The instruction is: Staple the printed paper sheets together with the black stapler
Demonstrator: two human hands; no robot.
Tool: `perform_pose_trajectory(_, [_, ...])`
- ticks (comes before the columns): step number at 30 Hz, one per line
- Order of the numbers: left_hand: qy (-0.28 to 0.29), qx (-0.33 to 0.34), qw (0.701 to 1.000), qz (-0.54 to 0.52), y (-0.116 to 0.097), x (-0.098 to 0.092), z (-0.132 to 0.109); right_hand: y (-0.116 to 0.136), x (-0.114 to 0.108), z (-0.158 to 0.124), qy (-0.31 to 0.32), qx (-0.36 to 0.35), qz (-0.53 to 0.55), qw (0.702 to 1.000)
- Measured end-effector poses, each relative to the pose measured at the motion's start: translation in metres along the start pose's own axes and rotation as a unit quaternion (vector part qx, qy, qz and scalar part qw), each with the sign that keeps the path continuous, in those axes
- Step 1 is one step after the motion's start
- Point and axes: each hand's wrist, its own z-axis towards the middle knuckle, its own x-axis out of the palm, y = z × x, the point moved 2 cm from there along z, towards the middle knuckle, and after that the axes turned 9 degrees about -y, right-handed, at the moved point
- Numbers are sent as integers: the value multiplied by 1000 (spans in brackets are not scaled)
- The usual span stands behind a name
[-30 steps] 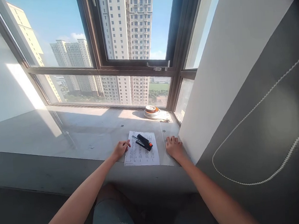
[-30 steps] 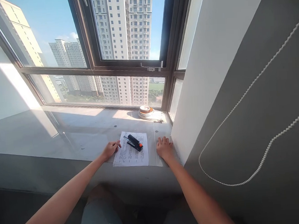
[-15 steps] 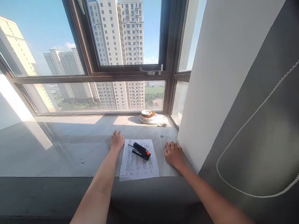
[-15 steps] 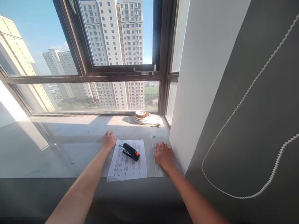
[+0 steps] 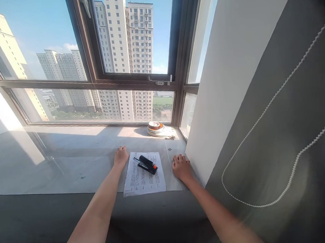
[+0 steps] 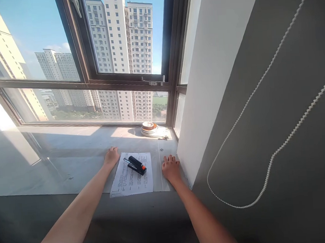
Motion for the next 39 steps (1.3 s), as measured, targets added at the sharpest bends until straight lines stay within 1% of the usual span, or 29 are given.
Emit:
perform_pose_trajectory(4, [-20,-12,999,30,-4,-11,-20,-1,1,-1,4,-2,3,1000])
perform_pose_trajectory(11, [-54,-32,996,68,-7,-35,-70,-3,7,-2,10,0,5,1000])
perform_pose_trajectory(15, [-58,-9,995,81,-6,-49,-96,-1,4,-2,10,1,3,1000])
perform_pose_trajectory(18, [-70,-1,994,88,-5,-57,-108,-1,3,-2,6,-4,1,1000])
perform_pose_trajectory(20, [-87,1,992,90,-4,-61,-112,-1,5,-2,5,-2,-2,1000])
perform_pose_trajectory(21, [-84,1,992,89,-3,-62,-113,-2,6,-2,6,0,-5,1000])
perform_pose_trajectory(24, [-34,-2,996,81,-2,-61,-115,-3,8,-1,10,0,-8,1000])
perform_pose_trajectory(26, [-15,-2,997,73,-1,-60,-116,-5,9,-1,12,0,-8,1000])
perform_pose_trajectory(29, [-19,-3,998,67,-1,-61,-118,-6,11,-1,12,-2,-6,1000])
perform_pose_trajectory(35, [-20,-28,998,60,-1,-64,-121,-7,14,-1,5,-8,-2,1000])
perform_pose_trajectory(39, [-34,-11,998,60,-5,-66,-123,-9,13,-3,2,-14,3,1000])
